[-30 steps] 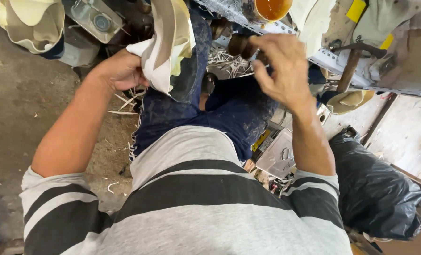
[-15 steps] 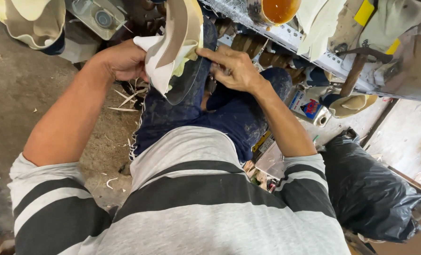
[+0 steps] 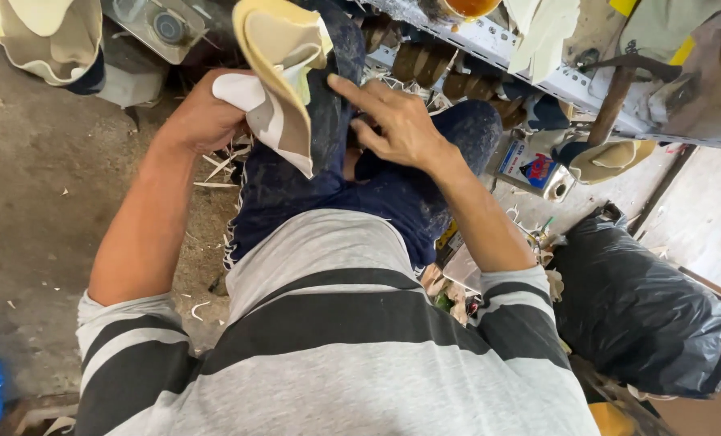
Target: Applying glue to the edges of shoe upper components and folding them by hand.
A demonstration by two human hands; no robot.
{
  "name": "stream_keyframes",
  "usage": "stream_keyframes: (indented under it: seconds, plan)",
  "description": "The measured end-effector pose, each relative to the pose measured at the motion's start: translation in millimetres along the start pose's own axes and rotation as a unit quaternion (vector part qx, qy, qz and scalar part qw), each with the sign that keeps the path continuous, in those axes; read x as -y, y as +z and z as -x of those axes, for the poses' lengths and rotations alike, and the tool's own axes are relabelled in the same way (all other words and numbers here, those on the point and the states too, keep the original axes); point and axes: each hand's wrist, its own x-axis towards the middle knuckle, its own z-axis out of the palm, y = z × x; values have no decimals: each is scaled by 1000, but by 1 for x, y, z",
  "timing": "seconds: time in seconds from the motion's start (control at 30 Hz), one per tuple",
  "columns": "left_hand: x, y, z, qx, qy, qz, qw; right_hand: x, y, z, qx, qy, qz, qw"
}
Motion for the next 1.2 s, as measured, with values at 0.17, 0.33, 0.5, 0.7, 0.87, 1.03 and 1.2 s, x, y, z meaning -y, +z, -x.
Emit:
stream_keyframes:
  seconds: [0.17, 0.33, 0.5, 0.7, 0.87, 1.03, 1.2]
  plan:
    - [29, -10, -10, -39, -5, 6, 999, -6, 43, 25, 6, -61, 62, 996]
    - [40, -10, 10, 2, 94, -32, 995, 18, 36, 34, -46, -81, -1, 996]
    - [28, 1, 20, 21, 135, -60, 989, -1, 31, 22, -6, -30, 253, 967]
    - [10, 3, 26, 8, 231, -72, 970, 16, -25, 14, -64, -138, 136, 979]
    - [11, 15, 21, 15, 308, -60, 950, -38, -114, -2, -76, 219, 318, 919]
    - [26, 14, 11, -23, 323, -82, 943, -75, -116, -28, 83, 274, 303, 909]
    - [29, 9, 13, -27, 338, -65, 939, -60, -122, -19, -110, 169, 331, 922]
